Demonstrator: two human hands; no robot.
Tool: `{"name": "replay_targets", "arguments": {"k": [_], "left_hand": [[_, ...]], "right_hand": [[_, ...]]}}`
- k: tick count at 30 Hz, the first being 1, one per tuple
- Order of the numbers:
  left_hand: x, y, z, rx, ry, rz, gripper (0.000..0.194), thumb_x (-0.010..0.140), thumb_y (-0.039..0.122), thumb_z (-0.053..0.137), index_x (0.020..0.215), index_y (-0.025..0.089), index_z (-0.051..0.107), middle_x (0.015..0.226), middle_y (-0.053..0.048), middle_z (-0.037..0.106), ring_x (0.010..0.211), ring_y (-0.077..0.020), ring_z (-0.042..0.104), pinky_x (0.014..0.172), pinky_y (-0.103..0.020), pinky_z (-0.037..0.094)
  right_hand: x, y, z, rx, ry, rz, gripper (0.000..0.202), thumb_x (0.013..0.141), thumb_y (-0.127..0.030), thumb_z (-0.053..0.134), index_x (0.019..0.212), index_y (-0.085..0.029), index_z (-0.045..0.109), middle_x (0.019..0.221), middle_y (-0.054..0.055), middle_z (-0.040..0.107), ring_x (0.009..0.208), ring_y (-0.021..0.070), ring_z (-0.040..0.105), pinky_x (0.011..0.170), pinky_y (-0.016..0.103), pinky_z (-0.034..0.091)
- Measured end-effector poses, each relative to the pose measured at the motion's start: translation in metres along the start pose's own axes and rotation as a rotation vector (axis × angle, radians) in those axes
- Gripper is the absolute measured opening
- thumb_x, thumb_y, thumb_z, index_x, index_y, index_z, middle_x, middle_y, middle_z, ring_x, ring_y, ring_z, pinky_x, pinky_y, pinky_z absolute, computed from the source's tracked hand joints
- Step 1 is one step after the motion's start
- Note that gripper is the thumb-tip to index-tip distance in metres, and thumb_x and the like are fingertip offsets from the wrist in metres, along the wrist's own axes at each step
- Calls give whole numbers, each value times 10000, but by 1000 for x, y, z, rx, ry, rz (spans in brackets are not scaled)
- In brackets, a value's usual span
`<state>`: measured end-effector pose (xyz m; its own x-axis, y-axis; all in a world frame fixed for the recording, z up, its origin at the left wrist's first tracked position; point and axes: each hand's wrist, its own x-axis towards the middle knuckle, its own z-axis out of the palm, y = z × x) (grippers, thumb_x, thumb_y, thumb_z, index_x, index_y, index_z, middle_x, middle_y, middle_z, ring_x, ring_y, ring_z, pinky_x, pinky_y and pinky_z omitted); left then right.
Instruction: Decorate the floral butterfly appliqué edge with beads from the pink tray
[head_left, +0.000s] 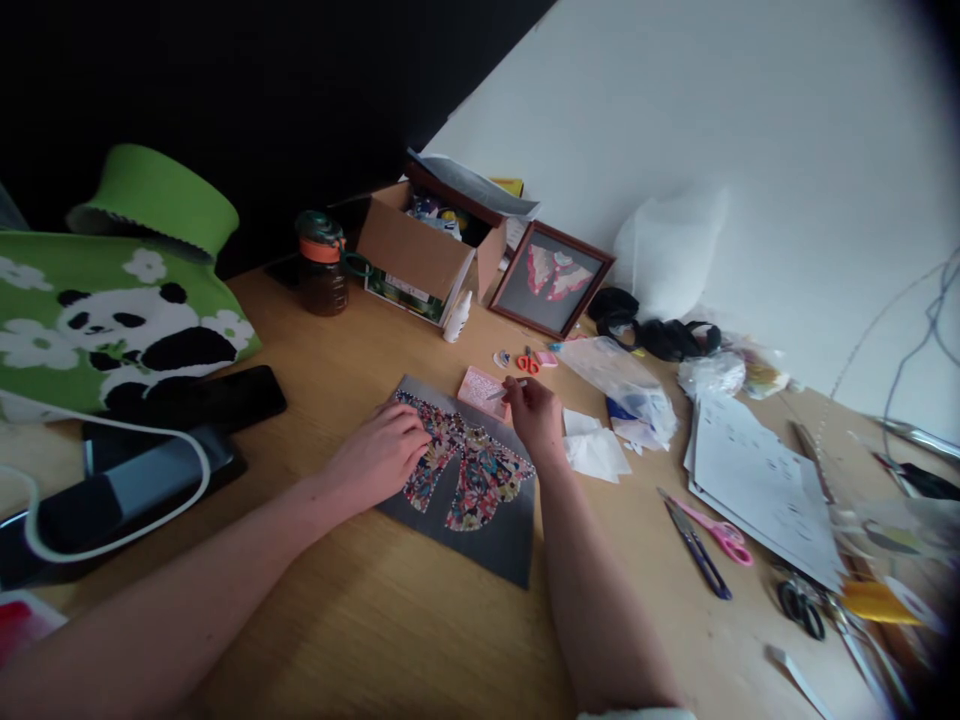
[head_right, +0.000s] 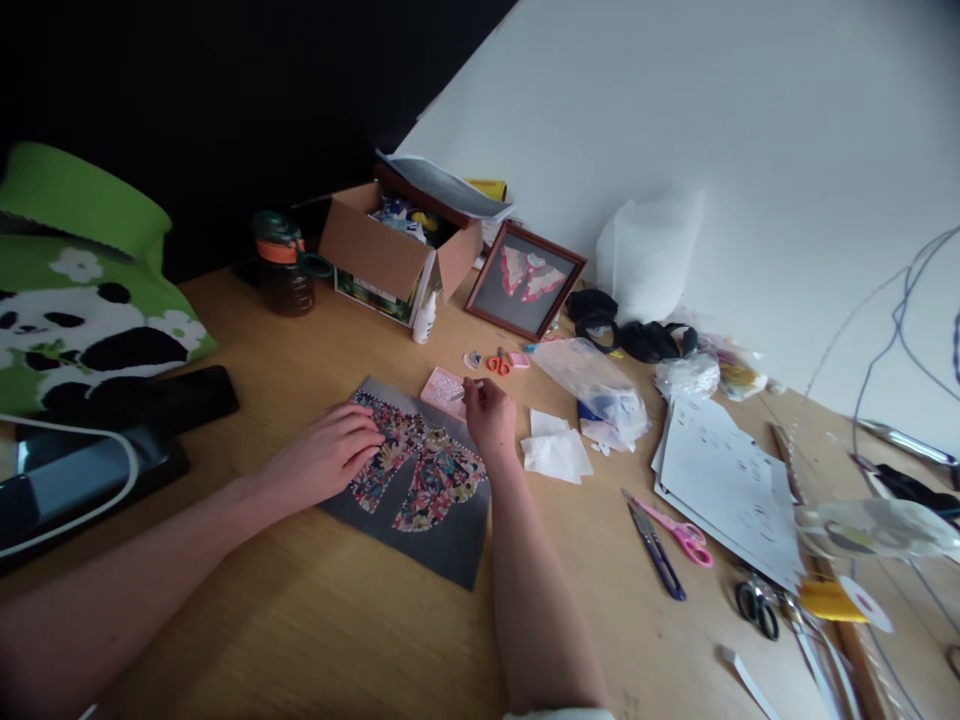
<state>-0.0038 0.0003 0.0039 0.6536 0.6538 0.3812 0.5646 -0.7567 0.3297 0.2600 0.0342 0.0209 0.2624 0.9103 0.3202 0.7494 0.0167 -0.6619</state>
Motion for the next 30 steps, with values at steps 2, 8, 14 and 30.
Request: {"name": "replay_targets", "arguments": {"k": [2, 8, 14, 30], "left_hand": [[0, 0, 0, 4, -6, 2, 227, 975, 197, 518, 1012, 146, 735, 1023, -96, 715, 1135, -266, 568, 1043, -469, 482], [0, 1, -1, 15, -4, 5, 235, 977, 194, 506, 1003, 153, 736, 1016, -87, 716, 1131, -258, 572, 1039, -454, 491], [0, 1, 0, 6, -9, 4, 233, 980, 198, 503, 1006, 154, 730, 1024, -85, 714, 1144, -265, 564, 1035, -459, 484], [0, 0, 1, 4, 4, 14, 229, 976, 188, 506, 992, 153, 731, 1009, -81, 714, 1131, -263, 567, 1025, -450, 493]], "right_hand": [[0, 0, 0, -4, -4, -1, 472, 875, -607, 445, 658, -219, 603, 654, 90, 727, 604, 207, 665, 581, 279, 410], [-1, 3, 4, -1, -9, -15, 491, 887, -623, 437, 672, -215, 606, 655, 85, 724, 594, 201, 653, 576, 277, 407], [-1, 3, 5, -18, 0, -26, 502, 917, -612, 417, 676, -216, 608, 638, 76, 715, 580, 192, 642, 566, 269, 400], [-3, 6, 11, -77, -14, -73, 433, 944, -528, 441, 719, -211, 631, 681, 77, 730, 621, 198, 669, 589, 265, 408]]}}
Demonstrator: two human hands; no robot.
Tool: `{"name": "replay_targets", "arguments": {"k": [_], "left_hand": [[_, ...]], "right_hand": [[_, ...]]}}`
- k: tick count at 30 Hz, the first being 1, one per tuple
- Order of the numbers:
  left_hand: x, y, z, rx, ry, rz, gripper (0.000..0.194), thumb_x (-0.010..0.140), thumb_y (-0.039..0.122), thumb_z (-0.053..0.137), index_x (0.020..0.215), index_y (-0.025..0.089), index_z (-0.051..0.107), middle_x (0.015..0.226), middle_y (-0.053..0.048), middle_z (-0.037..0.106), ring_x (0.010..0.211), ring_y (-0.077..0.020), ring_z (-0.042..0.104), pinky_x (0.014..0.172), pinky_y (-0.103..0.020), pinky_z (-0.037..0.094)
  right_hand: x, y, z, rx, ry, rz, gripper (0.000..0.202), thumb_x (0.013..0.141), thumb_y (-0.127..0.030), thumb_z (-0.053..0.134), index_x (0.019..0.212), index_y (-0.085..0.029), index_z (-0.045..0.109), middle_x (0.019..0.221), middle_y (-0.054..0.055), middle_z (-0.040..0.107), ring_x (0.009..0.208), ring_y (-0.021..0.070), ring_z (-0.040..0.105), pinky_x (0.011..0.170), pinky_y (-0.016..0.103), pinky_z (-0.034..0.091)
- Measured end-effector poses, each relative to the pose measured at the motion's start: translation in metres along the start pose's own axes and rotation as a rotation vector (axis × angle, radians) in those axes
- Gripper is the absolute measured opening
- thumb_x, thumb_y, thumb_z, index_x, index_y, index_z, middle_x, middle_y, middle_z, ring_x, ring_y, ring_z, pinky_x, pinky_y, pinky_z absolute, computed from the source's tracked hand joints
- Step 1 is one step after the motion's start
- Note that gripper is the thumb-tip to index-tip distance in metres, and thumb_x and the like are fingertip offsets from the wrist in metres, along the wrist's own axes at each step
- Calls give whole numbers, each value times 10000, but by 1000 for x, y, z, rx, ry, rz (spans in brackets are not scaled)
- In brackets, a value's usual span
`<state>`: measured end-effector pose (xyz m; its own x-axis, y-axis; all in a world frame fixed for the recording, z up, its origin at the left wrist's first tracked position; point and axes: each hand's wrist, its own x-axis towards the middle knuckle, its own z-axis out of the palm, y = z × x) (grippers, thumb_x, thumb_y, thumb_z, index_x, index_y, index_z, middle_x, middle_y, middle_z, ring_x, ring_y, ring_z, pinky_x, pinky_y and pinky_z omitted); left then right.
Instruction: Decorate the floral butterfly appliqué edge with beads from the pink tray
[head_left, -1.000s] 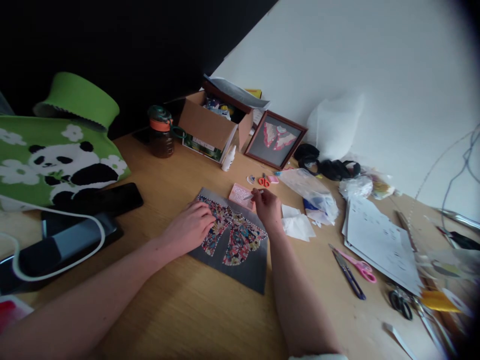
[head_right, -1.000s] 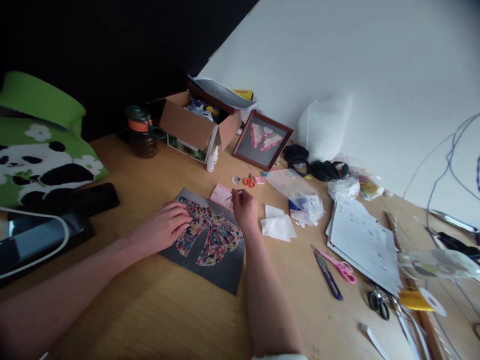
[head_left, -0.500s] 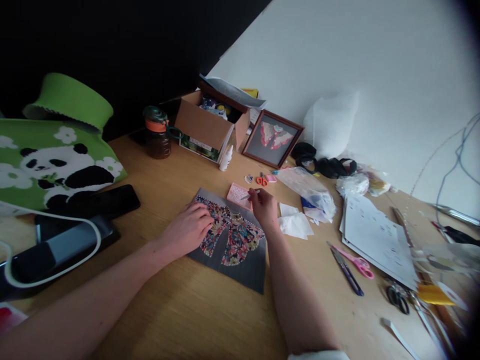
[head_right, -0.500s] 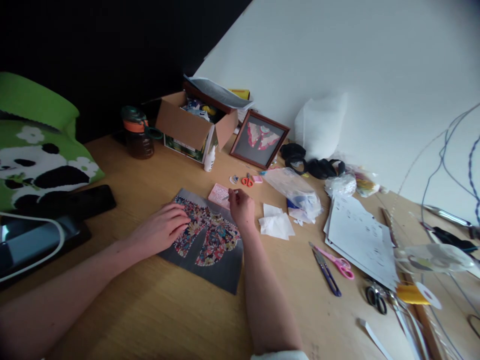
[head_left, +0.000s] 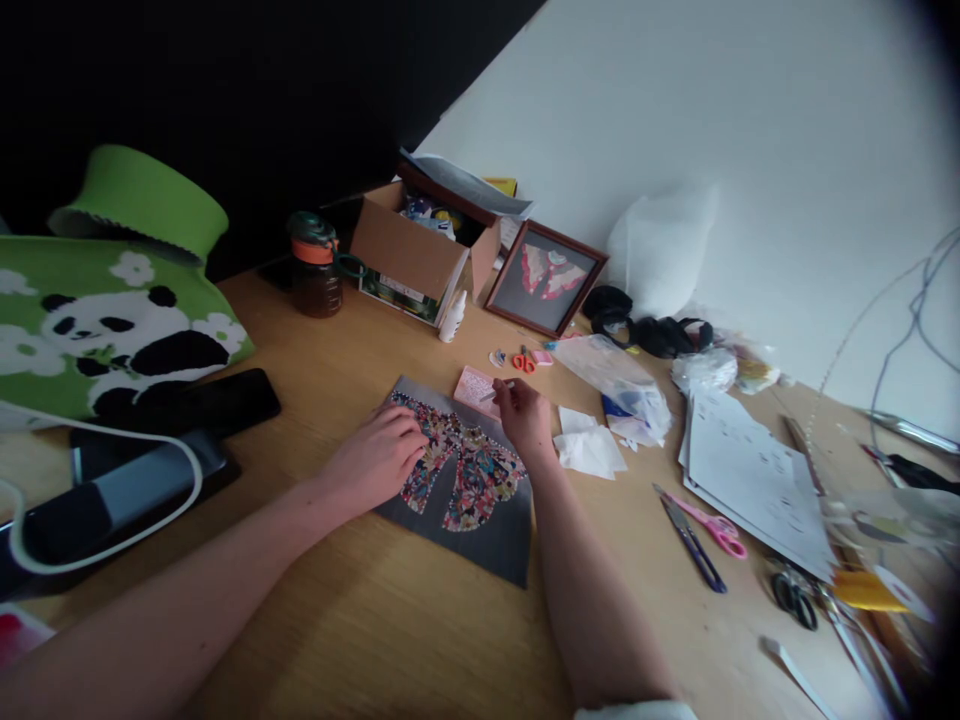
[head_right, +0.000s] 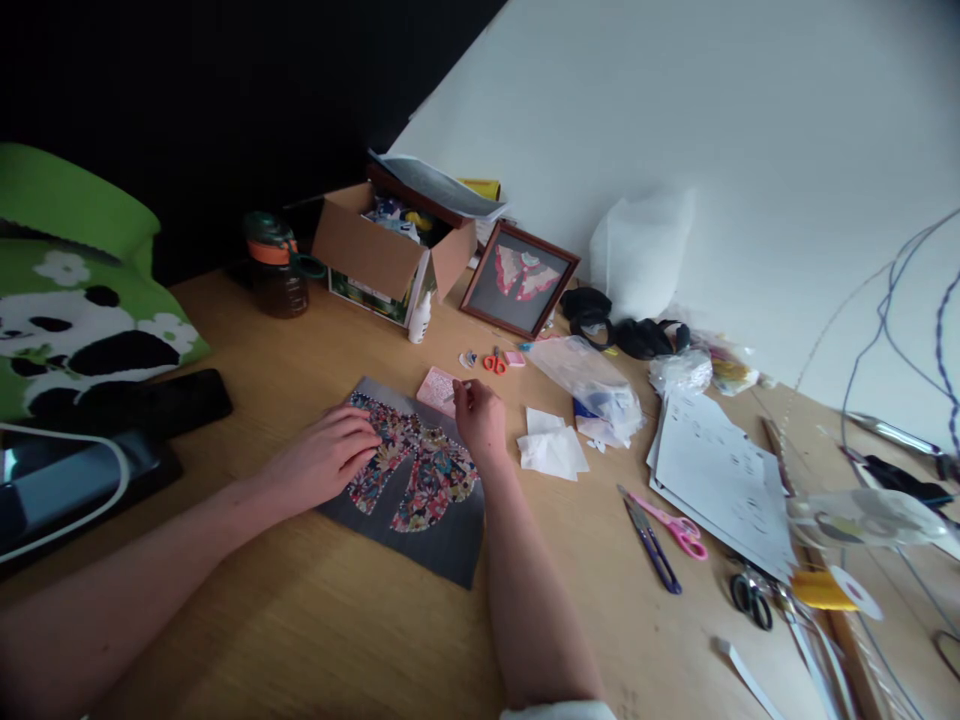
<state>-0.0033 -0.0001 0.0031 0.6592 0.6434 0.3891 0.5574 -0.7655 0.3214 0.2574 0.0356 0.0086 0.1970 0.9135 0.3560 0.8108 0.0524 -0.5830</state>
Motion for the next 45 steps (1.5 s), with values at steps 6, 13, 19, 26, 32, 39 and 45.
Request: {"name": "replay_targets", "arguments": {"k": [6, 13, 19, 26, 32, 39, 45], "left_hand": [[1, 0, 0, 9, -1, 5, 228, 973, 190, 507, 990, 155, 731, 1012, -85, 714, 1134, -262, 566, 1033, -451, 487], [0, 0, 0, 1, -3, 8, 229, 976, 197, 504, 993, 164, 730, 1011, -81, 712, 1137, -260, 563, 1032, -449, 487], [1, 2, -4, -2, -24, -4, 246, 979, 193, 494, 1000, 136, 732, 1017, -102, 716, 1121, -271, 566, 1032, -472, 489], [1, 0, 0, 1, -13, -9, 225, 958, 190, 520, 1013, 169, 737, 1013, -78, 713, 1144, -257, 575, 1043, -452, 484], [1, -1, 1, -10, -23, -5, 225, 954, 171, 515, 1011, 147, 731, 1009, -94, 709, 1136, -271, 569, 1027, -461, 491], [2, -3, 1, -16, -22, -22, 234, 957, 171, 512, 1038, 144, 730, 1007, -97, 698, 1145, -267, 560, 1037, -463, 481], [1, -4, 1, -11, -9, -23, 209, 955, 170, 526, 1006, 148, 728, 1017, -98, 694, 1144, -268, 556, 1035, -455, 482]], "right_hand": [[-1, 0, 1, 0, -6, 10, 422, 934, -528, 446, 723, -214, 634, 706, 83, 739, 646, 203, 674, 610, 269, 420], [1, -5, -5, 33, 9, 12, 450, 935, -555, 444, 709, -212, 627, 679, 81, 738, 619, 199, 674, 602, 275, 438], [-3, -27, -25, 168, 50, 42, 463, 907, -602, 493, 741, -200, 651, 687, 78, 744, 635, 195, 688, 608, 280, 466], [-48, -55, -40, 239, 33, 85, 435, 928, -568, 524, 852, -191, 725, 707, 65, 749, 596, 169, 660, 525, 249, 444], [-81, -59, -26, 252, -67, 33, 382, 934, -512, 527, 799, -208, 714, 680, 47, 741, 613, 179, 668, 587, 272, 478], [-84, -60, -16, 262, -98, 24, 366, 942, -497, 520, 783, -215, 692, 671, 35, 724, 628, 183, 669, 610, 273, 474], [-88, -58, -12, 250, -128, 55, 374, 937, -504, 525, 790, -205, 696, 655, 30, 712, 608, 178, 649, 582, 261, 440]]}}
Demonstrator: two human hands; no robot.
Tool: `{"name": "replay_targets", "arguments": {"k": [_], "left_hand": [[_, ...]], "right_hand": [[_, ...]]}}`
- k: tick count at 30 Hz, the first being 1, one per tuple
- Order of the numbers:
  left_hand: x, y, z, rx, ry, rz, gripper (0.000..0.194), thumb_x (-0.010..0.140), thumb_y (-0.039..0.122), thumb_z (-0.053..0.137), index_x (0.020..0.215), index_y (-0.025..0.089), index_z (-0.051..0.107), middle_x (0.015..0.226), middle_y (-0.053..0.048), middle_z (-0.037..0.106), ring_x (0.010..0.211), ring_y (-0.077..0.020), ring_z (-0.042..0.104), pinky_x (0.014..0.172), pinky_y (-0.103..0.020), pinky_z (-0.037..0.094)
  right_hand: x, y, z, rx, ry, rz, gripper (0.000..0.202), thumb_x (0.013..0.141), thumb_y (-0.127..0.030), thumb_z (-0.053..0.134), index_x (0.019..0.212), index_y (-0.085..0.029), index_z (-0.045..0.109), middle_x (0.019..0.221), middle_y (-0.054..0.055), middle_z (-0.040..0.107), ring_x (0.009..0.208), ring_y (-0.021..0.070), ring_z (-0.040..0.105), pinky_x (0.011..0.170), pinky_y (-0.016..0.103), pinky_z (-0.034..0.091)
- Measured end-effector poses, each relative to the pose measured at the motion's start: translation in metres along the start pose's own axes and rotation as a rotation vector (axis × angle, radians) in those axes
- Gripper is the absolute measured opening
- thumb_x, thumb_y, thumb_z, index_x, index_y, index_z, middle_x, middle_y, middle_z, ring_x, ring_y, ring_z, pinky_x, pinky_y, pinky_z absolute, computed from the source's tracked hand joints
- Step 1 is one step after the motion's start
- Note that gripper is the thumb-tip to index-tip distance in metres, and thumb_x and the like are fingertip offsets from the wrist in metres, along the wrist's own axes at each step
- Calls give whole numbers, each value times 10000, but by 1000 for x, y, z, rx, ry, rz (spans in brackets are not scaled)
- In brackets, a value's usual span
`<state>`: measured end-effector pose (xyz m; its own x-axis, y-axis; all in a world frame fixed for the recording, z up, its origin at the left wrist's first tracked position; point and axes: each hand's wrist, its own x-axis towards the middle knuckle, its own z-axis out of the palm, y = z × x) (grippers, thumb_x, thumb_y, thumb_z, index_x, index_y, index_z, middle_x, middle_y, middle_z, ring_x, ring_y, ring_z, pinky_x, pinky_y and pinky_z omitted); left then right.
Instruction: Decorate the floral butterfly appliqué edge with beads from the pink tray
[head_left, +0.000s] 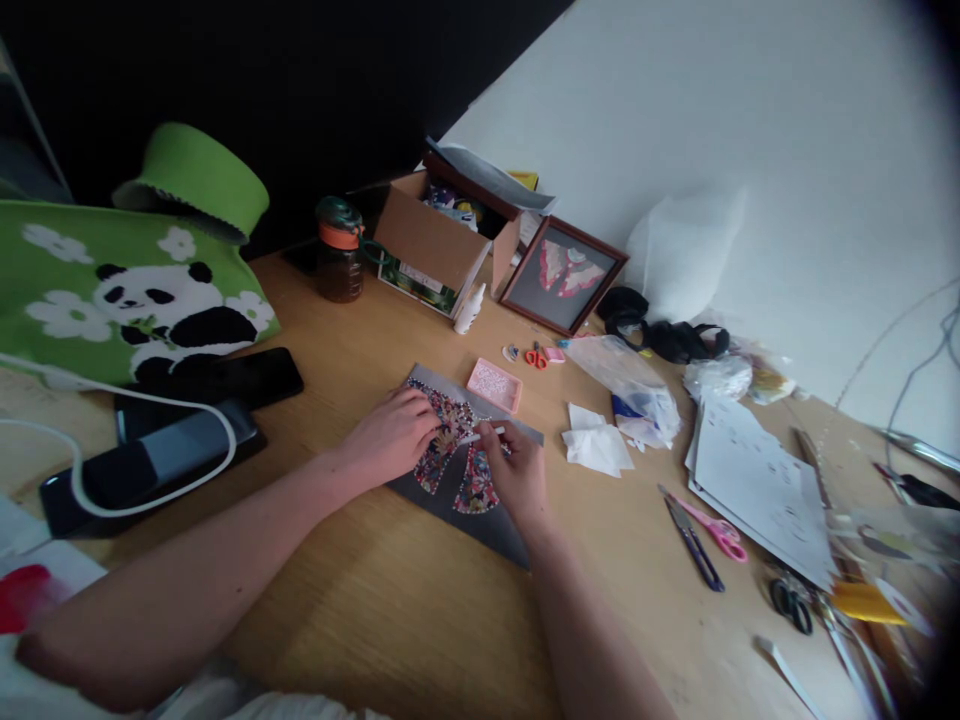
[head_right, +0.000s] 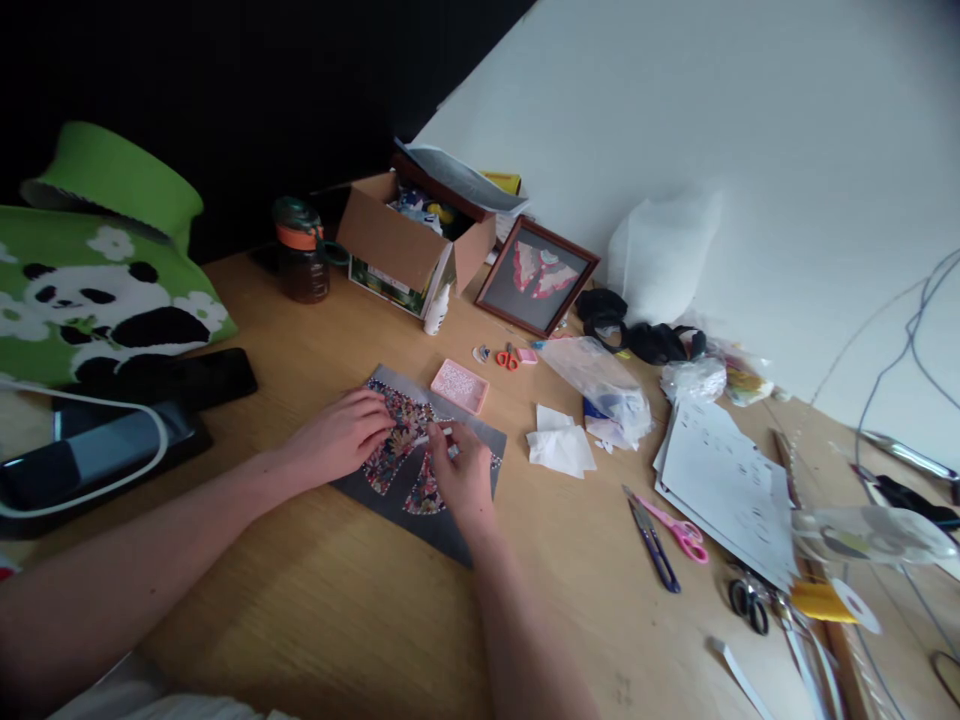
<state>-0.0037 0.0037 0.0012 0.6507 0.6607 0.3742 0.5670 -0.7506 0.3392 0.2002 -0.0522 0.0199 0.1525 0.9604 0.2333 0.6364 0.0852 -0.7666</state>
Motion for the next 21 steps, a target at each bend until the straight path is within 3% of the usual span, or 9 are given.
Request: {"name": "replay_targets", "arguments": {"k": [21], "left_hand": [[0, 3, -2, 25, -17, 11, 207, 955, 159, 534, 1019, 120, 727, 1015, -108, 700, 1142, -277, 566, 1037, -464, 486]], "right_hand": [[0, 7, 4, -23, -17, -58, 356, 957, -451, 528, 764, -196, 685, 655, 16, 700, 617, 163, 650, 608, 251, 438]]}}
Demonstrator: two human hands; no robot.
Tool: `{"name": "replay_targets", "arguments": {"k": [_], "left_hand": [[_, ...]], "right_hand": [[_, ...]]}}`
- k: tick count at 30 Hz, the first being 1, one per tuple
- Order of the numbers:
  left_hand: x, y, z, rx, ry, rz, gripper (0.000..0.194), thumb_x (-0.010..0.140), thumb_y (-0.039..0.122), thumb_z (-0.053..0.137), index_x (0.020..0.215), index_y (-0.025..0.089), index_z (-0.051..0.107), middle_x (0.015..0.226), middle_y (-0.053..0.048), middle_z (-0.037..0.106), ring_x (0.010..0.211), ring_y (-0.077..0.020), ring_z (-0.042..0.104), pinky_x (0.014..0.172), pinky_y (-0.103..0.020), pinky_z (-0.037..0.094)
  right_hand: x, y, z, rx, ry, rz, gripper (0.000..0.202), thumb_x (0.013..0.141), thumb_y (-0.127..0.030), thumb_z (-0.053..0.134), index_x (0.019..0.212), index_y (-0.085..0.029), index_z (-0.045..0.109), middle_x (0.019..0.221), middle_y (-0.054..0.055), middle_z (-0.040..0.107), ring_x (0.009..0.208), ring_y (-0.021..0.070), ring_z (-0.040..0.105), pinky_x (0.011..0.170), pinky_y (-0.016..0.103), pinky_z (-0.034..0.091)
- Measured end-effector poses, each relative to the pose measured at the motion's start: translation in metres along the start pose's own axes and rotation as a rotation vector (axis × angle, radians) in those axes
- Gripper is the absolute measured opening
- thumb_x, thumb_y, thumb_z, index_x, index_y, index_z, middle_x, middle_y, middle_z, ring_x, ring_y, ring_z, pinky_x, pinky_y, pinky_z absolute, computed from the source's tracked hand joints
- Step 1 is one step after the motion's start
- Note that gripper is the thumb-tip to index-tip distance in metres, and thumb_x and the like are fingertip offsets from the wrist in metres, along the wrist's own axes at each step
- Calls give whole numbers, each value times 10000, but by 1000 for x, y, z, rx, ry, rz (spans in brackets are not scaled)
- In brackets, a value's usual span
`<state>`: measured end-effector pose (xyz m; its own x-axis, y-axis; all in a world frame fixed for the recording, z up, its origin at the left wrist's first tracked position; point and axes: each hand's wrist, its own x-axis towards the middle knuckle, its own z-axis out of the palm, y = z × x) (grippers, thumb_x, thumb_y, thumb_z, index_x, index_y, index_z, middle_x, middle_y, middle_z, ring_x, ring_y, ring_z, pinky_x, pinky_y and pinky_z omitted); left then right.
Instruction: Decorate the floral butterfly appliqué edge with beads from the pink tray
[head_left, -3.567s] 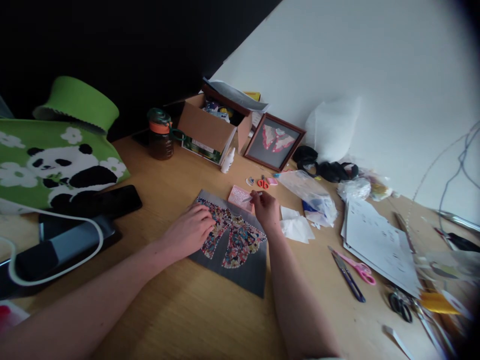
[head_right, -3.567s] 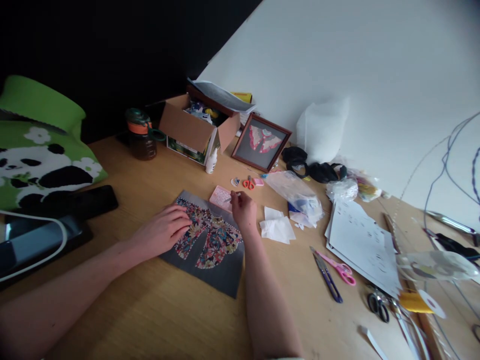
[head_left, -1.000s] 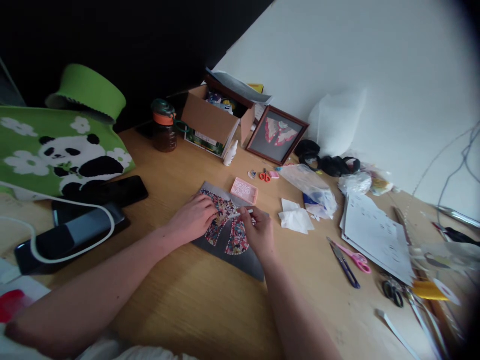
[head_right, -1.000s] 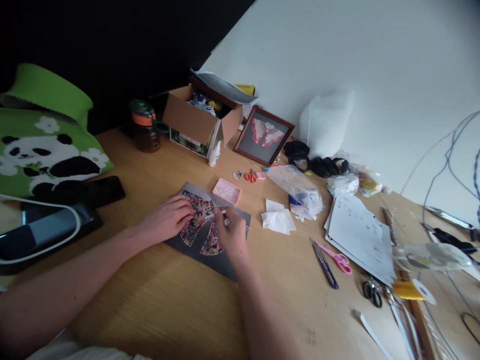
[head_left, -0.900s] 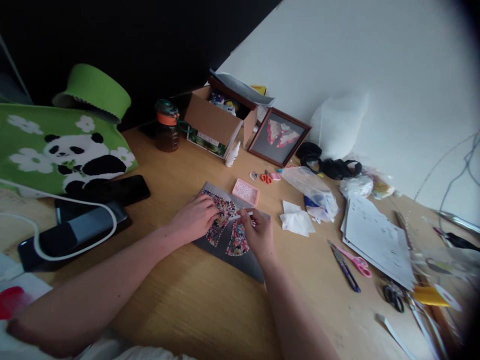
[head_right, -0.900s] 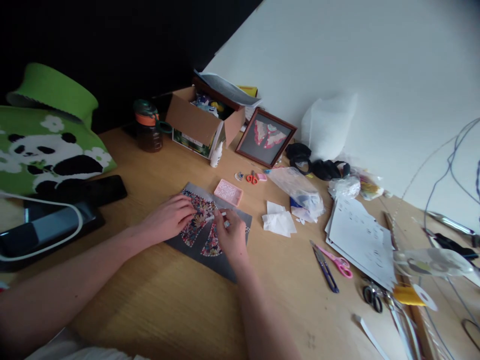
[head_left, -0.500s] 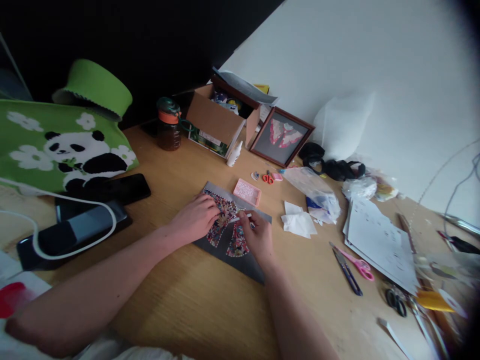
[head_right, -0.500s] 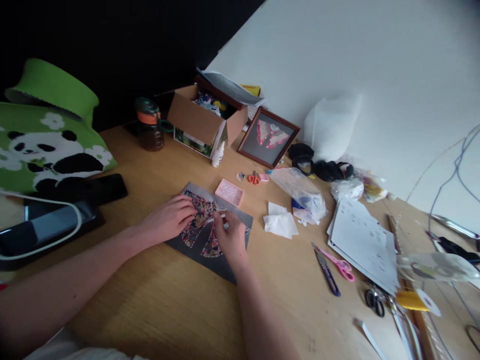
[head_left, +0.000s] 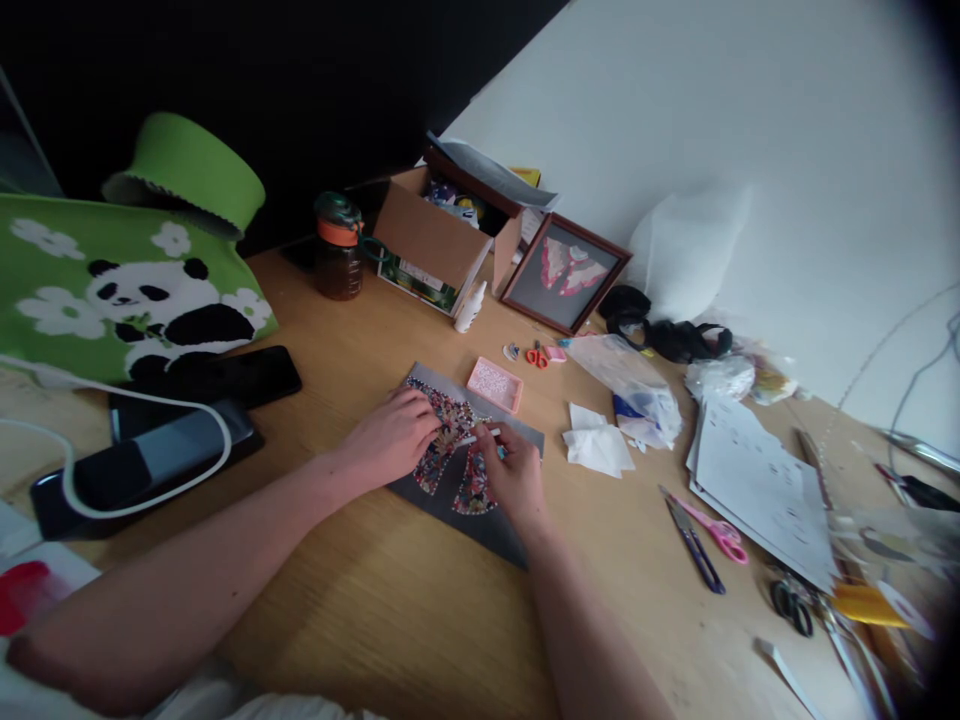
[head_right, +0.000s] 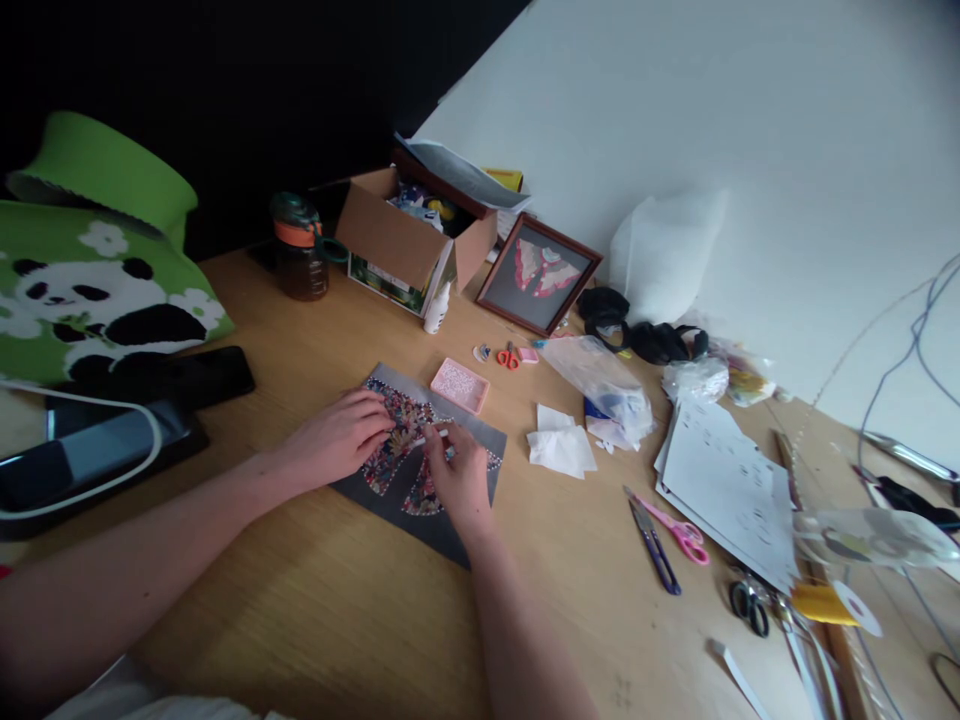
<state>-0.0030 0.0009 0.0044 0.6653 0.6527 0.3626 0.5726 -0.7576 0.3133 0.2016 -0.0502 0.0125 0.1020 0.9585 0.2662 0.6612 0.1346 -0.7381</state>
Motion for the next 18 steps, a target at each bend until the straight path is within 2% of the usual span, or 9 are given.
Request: {"name": "replay_targets", "arguments": {"k": [18], "left_hand": [[0, 0, 1, -13, 1, -2, 207, 960, 164, 523, 1009, 134, 721, 1017, -108, 694, 1154, -268, 559, 1045, -455, 470]], "right_hand": [[0, -3, 1, -3, 2, -22, 340, 954, -439, 520, 775, -198, 680, 665, 24, 709, 632, 172, 656, 628, 266, 452]]}}
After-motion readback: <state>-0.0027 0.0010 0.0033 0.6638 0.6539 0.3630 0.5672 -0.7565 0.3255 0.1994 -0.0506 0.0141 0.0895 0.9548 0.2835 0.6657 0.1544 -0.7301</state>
